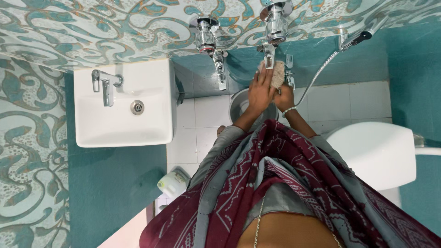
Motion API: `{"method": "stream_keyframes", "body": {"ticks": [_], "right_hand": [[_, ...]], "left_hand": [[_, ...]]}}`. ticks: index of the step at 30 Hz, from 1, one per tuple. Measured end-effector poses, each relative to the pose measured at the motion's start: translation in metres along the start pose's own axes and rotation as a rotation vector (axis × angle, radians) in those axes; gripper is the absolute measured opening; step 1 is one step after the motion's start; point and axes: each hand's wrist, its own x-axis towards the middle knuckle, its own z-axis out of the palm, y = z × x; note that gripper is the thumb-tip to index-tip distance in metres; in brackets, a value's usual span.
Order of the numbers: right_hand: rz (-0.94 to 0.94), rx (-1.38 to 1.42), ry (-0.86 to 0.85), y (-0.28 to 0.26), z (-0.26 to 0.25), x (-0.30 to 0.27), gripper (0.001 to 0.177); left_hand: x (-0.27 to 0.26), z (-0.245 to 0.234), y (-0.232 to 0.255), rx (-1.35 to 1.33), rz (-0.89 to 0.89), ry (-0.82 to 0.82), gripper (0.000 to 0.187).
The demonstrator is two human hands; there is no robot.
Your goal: The person wipes down several chrome faucets and a bidet sprayer in a bathroom with a cloth.
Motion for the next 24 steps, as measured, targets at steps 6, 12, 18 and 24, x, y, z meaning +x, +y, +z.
{"method": "stream_keyframes", "body": {"ticks": [6,12,18,24], "right_hand": [[-0.122,0.139,0.016,-0.004,0.009,-0.008,0.019],[0.335,0.310,-0.180,-0.033,-0.014,-0.008,0.015],[0.242,0.493,-0.145,-0.029,-0.020,-0.019,0.057],[0.324,0.809,-0.487,-0.089,-0.067,-0.008,0.071]], "left_hand": [[-0.012,0.029,-0.002,-0.472,-0.539,-0.137,0.057],[-0.021,0.066,-0.009,-1.497,-0.952,0.066,0.047],[-0.045,0.019,-0.012,-1.768,-0.960,-0.033,0.035],[-0.054,-0.080,-0.011,-1.921,-0.636,-0.266,0.035]]}}
